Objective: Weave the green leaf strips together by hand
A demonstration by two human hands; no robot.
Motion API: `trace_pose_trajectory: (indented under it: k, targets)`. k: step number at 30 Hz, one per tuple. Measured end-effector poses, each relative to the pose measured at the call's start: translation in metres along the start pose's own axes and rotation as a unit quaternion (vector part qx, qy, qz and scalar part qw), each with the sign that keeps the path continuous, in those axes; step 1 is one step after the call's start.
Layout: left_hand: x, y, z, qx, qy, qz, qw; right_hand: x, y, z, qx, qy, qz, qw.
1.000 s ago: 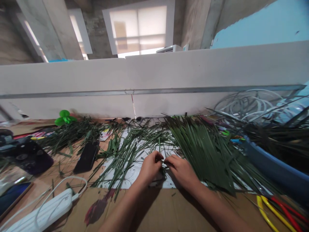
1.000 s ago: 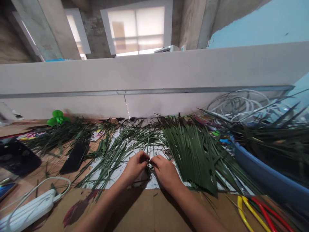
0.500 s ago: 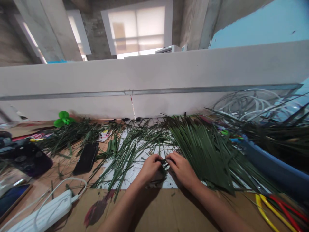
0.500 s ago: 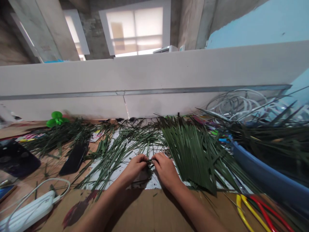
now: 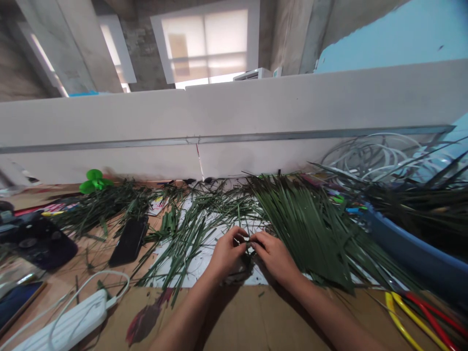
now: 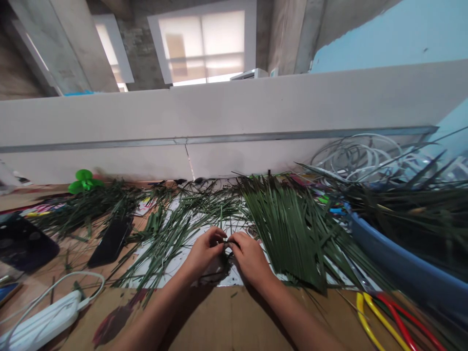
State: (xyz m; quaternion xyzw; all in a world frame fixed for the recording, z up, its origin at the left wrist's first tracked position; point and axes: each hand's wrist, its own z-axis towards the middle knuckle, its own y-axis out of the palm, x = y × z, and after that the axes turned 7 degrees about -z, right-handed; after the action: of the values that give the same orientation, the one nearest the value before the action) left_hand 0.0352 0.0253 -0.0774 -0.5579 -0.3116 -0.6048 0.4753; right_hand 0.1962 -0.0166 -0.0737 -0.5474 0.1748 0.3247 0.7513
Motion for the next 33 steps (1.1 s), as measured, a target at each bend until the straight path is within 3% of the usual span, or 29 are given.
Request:
trace_pose_trajectory:
  k: [4, 13, 17, 26, 33]
  targets:
    - [0.003, -0.005, 0.002, 0.016, 0.006, -0.001, 1.000, 0.003, -0.001, 0.001, -0.005, -0.002, 0.012, 1.000]
    - [0.011, -0.017, 0.003, 0.046, -0.121, -0.168, 0.977, 0.018, -0.001, 0.007, -0.003, 0.025, 0.063, 0.998]
    - [0.013, -0.018, 0.001, 0.037, -0.133, -0.207, 0.969, 0.019, 0.001, 0.008, -0.003, 0.032, 0.068, 0.997]
    - [0.009, -0.022, 0.005, 0.060, -0.139, -0.165, 0.974, 0.027, 0.007, 0.008, -0.015, 0.044, 0.053, 0.998]
    - [0.019, -0.028, -0.002, 0.045, -0.152, -0.130, 0.979, 0.024, 0.007, 0.008, -0.023, 0.034, 0.019, 0.999]
